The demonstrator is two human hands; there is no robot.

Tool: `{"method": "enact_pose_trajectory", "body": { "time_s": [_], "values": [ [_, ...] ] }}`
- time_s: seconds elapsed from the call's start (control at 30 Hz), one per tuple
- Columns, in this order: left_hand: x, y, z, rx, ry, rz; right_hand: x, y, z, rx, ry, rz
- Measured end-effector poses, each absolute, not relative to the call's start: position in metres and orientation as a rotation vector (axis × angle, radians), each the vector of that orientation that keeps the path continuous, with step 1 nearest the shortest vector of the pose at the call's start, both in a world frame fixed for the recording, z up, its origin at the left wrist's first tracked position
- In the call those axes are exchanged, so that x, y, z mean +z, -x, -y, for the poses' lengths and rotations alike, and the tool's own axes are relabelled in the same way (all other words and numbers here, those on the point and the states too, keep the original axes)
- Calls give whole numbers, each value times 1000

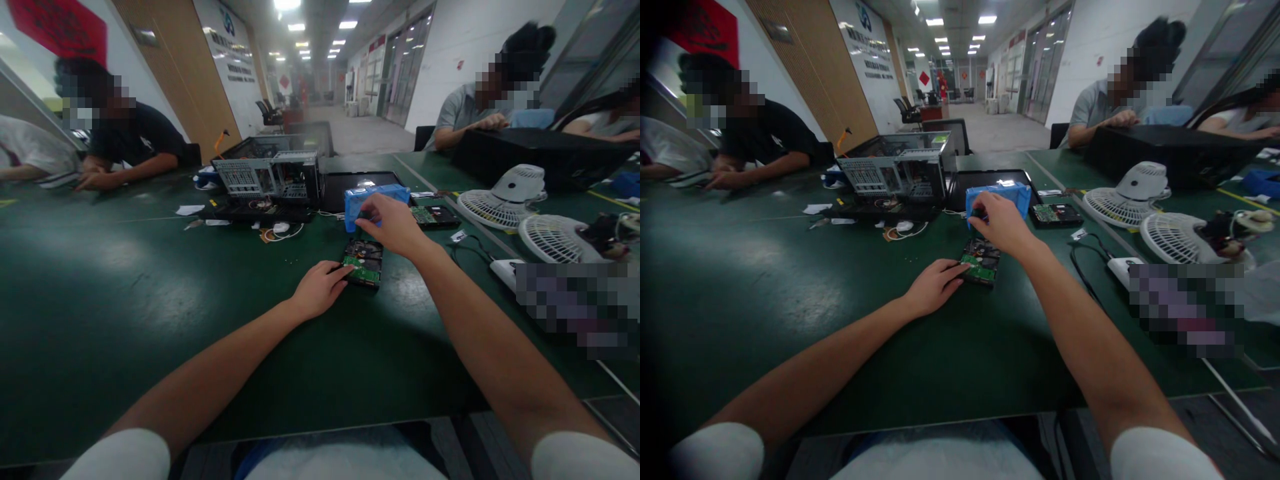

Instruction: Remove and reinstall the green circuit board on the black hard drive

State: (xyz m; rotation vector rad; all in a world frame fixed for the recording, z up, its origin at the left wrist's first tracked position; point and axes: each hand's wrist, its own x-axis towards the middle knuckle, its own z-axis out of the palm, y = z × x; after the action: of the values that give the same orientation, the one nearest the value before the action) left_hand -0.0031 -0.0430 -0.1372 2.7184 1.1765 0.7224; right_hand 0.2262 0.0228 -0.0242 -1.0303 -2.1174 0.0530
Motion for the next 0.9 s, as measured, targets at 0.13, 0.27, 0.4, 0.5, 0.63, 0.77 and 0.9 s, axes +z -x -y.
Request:
{"method": "enact_pose_trajectory", "body": {
  "time_s": [0.13, 0.27, 0.4, 0.5, 0.63, 0.77, 0.9],
  "values": [
    [-137, 3, 43, 720, -2710, -1188, -22, -227, -21, 59, 1023, 2141],
    [-137, 3, 44, 722, -2713, -1189, -18, -228, -17, 55, 1056, 2158],
    [-136, 3, 44, 699, -2713, -1203, -17, -228, -16, 25, 1074, 2175],
    [-135, 3, 44, 699, -2710, -1200, -19, -229, -17, 11, 1049, 2192],
    [-136, 3, 43, 719, -2713, -1186, -20, -228, -18, -10, 1015, 2202],
    [-137, 4, 43, 716, -2715, -1197, -21, -228, -21, -33, 978, 2219],
    [-138, 4, 44, 733, -2724, -1183, -21, -228, -25, -45, 947, 2220]
  ]
}}
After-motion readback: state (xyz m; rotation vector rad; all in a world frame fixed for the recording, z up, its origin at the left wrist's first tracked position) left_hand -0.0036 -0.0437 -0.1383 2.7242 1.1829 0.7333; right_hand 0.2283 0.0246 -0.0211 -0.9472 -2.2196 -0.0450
